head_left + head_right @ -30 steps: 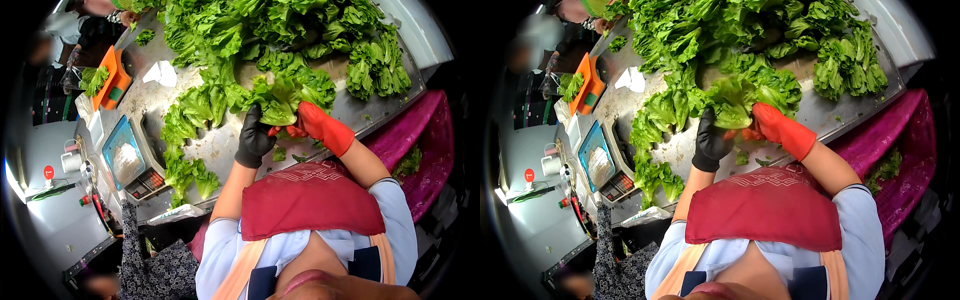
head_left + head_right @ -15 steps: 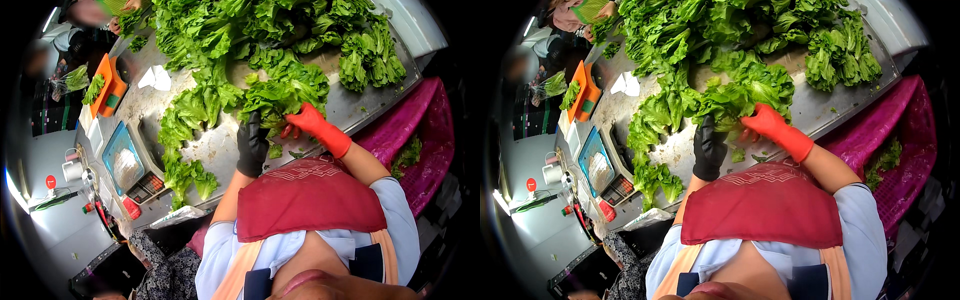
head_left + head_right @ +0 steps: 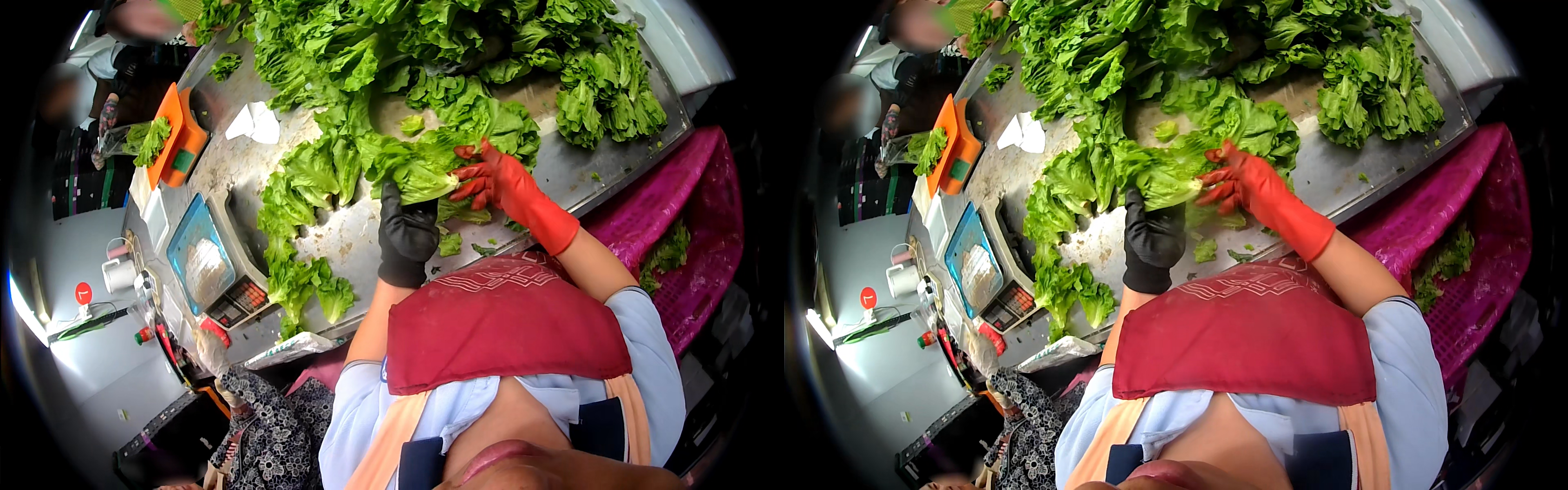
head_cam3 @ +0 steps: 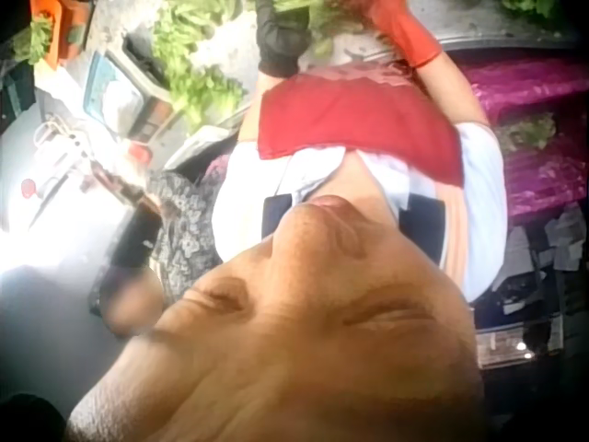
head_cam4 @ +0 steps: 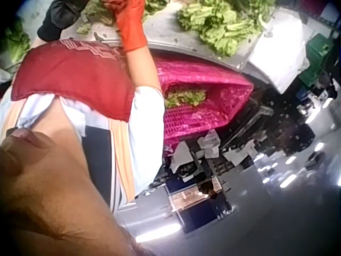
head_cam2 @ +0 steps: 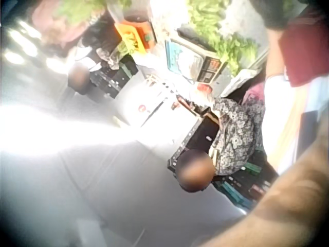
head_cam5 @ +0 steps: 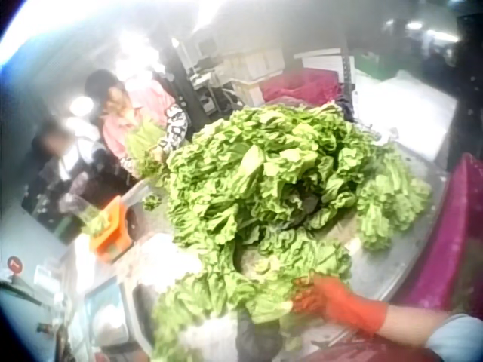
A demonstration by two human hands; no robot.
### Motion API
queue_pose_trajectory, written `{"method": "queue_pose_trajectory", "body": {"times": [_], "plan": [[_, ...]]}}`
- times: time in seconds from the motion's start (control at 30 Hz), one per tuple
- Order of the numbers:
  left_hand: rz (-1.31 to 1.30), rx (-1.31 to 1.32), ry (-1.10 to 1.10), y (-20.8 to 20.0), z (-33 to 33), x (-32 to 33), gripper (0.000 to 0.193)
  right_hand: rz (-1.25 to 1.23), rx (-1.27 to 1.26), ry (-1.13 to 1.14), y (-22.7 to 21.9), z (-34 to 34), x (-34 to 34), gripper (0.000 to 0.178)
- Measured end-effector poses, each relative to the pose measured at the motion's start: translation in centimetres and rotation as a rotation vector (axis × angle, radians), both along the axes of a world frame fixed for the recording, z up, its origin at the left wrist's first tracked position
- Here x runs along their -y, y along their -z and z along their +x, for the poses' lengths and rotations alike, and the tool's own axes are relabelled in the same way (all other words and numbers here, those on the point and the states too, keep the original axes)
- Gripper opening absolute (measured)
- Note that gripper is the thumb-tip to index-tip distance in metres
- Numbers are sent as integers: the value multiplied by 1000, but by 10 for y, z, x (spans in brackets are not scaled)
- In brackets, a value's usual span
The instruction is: The person sorts and trims lettuce leaves at a market stall, removing damaged leaves and placing trimmed lettuce into a pink basket. The person handles lettuce heads one at a time, occasionally transferring leaves to a scale and bag.
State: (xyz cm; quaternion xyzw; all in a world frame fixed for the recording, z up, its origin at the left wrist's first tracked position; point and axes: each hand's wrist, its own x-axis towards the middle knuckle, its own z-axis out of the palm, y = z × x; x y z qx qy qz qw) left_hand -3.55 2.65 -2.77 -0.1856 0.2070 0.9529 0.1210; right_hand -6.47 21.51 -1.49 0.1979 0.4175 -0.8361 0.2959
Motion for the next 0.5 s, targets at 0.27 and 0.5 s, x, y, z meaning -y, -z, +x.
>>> {"method": "queue_pose_trajectory", "body": {"times": [0.27,0.5], "plan": [[179,-109,195,-8,1,2,44,148,-297,-32,30,20,10,37],[-348,-258,303,1,16,0,37,-558,146,-71,14,21,6,29]]}}
